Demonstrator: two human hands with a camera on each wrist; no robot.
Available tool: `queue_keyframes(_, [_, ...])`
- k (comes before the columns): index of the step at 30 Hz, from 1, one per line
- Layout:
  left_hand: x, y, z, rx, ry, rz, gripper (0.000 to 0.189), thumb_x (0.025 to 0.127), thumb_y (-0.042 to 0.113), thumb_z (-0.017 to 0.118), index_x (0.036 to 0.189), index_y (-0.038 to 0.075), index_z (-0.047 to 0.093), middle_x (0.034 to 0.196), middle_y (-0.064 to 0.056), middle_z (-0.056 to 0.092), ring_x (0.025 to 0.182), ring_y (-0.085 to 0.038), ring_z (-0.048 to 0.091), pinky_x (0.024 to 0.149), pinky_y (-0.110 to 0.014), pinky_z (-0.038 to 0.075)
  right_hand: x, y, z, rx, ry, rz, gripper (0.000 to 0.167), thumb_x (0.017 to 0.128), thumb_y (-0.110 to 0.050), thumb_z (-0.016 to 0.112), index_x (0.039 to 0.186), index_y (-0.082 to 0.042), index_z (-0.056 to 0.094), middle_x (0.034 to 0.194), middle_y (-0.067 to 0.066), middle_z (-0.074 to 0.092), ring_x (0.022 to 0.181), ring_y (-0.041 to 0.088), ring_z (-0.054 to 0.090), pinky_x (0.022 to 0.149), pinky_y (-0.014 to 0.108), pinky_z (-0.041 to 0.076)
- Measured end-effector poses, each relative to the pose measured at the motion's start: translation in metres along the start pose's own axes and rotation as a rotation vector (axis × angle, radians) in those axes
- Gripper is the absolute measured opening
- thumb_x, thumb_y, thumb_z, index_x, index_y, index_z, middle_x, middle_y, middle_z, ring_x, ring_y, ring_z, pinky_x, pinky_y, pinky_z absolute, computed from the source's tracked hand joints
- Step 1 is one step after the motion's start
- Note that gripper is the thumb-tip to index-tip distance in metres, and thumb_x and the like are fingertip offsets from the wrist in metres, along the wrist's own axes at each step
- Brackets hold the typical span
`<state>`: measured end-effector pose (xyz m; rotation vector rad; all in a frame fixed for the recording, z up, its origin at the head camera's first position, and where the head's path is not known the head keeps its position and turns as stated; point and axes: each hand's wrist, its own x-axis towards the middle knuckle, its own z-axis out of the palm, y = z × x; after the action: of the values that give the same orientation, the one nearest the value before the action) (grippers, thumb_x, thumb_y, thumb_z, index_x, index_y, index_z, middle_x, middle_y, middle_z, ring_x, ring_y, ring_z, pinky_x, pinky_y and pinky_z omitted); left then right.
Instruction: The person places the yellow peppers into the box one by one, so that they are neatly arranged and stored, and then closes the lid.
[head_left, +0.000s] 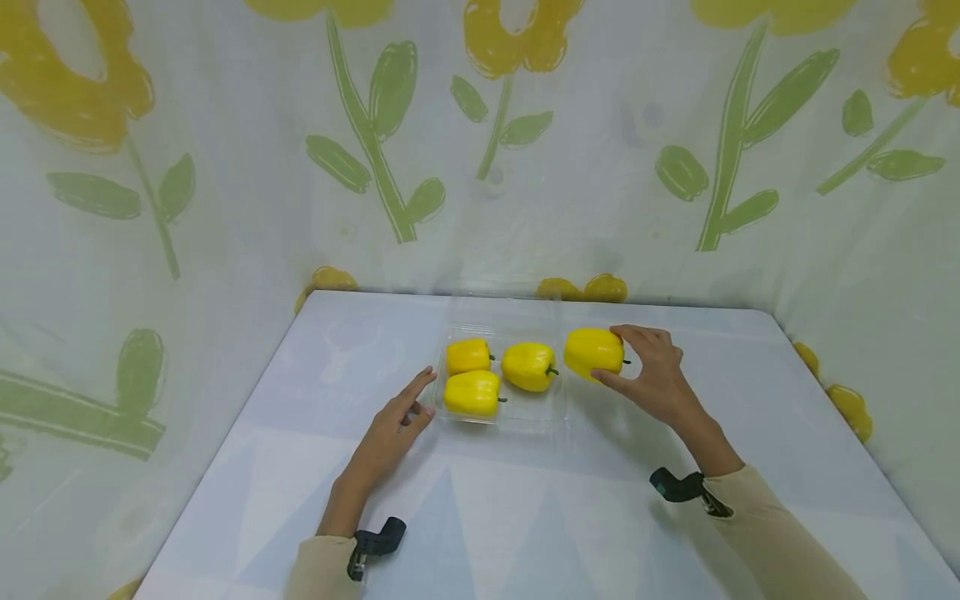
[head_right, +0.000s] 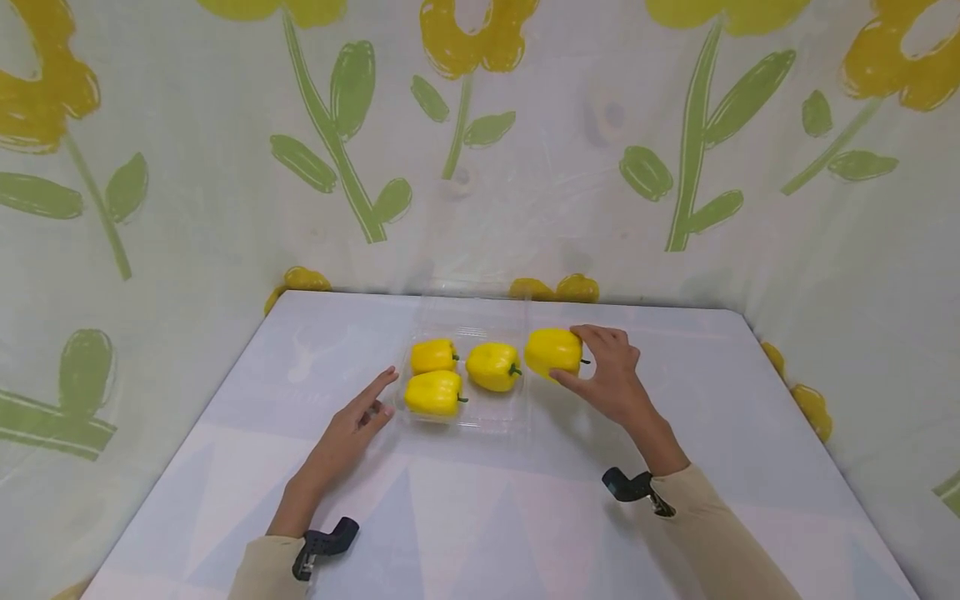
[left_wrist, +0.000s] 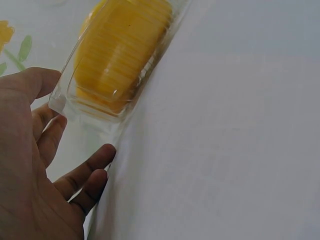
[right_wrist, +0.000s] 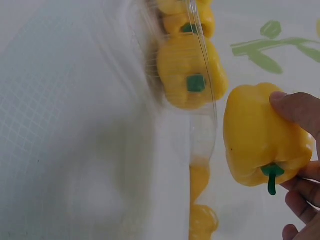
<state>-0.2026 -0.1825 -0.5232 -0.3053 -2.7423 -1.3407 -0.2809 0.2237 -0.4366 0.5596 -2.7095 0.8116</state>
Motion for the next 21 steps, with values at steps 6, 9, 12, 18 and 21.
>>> queue_keyframes(6, [0.0, -0.001, 0.001, -0.001, 0.001, -0.009, 0.057, 0.104, 0.04, 0.054, 0.157, 0.036, 0.033, 0.159, 0.023, 0.027, 0.1, -0.016, 0.051, 0.088, -0.043, 0.046, -0.002, -0.005, 0.003, 0.006, -0.014, -0.012, 0.074, 0.079, -0.037, 0.086, 0.138, -0.006, 0.054, 0.141, 0.018, 0.051, 0.127, 0.039, 0.035, 0.093, 0.061, 0.023])
queue_keyframes(9, [0.0, -0.001, 0.001, 0.003, 0.002, -0.01, 0.057, 0.104, 0.04, 0.053, 0.157, 0.036, 0.033, 0.159, 0.024, 0.027, 0.1, -0.016, 0.051, 0.088, -0.042, 0.046, -0.002, -0.008, 0.004, 0.015, -0.012, -0.023, 0.074, 0.079, -0.036, 0.086, 0.138, -0.006, 0.054, 0.14, 0.018, 0.051, 0.127, 0.039, 0.035, 0.092, 0.061, 0.022])
queue_keyframes(12, [0.0, -0.001, 0.001, 0.005, 0.004, -0.007, 0.057, 0.104, 0.04, 0.054, 0.157, 0.035, 0.034, 0.159, 0.024, 0.027, 0.099, -0.016, 0.051, 0.087, -0.042, 0.046, -0.002, -0.011, 0.006, 0.032, -0.001, -0.045, 0.073, 0.078, -0.035, 0.087, 0.137, -0.006, 0.055, 0.139, 0.017, 0.052, 0.126, 0.038, 0.035, 0.092, 0.061, 0.022])
queue_keyframes(18, [0.0, -0.002, 0.002, 0.012, 0.014, -0.007, 0.057, 0.103, 0.041, 0.053, 0.156, 0.036, 0.034, 0.158, 0.025, 0.026, 0.099, -0.016, 0.05, 0.087, -0.043, 0.046, -0.005, -0.016, 0.011, 0.061, 0.017, -0.101, 0.071, 0.076, -0.034, 0.088, 0.134, -0.008, 0.057, 0.138, 0.015, 0.054, 0.124, 0.036, 0.037, 0.088, 0.059, 0.023])
queue_keyframes(21, [-0.001, -0.001, 0.002, 0.014, 0.017, -0.01, 0.057, 0.103, 0.041, 0.054, 0.156, 0.037, 0.034, 0.158, 0.025, 0.027, 0.099, -0.016, 0.05, 0.087, -0.043, 0.046, -0.006, -0.018, 0.013, 0.072, 0.018, -0.114, 0.071, 0.076, -0.034, 0.089, 0.134, -0.008, 0.057, 0.138, 0.015, 0.054, 0.123, 0.036, 0.038, 0.088, 0.059, 0.023])
